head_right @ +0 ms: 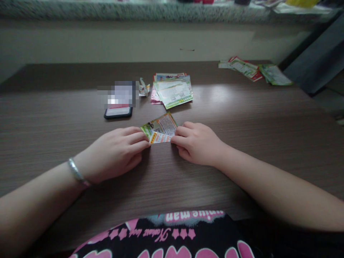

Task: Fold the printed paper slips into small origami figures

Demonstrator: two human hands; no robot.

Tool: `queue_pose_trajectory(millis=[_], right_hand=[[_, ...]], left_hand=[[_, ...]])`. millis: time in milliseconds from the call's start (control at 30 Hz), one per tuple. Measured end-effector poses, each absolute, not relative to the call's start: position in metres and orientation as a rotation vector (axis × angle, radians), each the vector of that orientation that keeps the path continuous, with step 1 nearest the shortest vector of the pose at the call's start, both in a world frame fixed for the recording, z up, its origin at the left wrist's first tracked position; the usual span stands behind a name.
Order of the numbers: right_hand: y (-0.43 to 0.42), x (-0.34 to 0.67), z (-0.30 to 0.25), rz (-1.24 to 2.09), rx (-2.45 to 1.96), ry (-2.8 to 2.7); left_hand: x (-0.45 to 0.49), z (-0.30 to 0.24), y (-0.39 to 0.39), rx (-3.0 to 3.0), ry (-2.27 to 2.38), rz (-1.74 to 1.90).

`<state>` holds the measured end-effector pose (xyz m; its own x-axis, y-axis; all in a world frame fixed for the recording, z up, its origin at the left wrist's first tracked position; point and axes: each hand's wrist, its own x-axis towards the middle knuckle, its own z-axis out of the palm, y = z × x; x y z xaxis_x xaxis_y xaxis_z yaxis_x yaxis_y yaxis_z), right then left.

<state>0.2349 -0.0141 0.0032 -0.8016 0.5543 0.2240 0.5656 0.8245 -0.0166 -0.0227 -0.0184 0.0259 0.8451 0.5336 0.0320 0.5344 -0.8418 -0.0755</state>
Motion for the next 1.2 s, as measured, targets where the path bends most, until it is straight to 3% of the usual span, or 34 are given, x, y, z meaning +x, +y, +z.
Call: queue_pose_trajectory(millis=[267, 600, 1200], right_hand=[[-0.011, 0.228, -0.001, -0.025, -0.81, -2.779], [-0.012, 0.229, 0.003, -0.094, -0.848, -2.811], [-0.008, 0.256, 0.004, 0.067, -0.82, -2.745]], left_hand=[[-0.013, 0.01, -0.017, -2.942, -0.69, -0.077], [-0.014, 0.012, -0.017, -2.93, -0.745, -0.103], [-0.035, 0.024, -0.01, -3.049, -0.761, -0.116]])
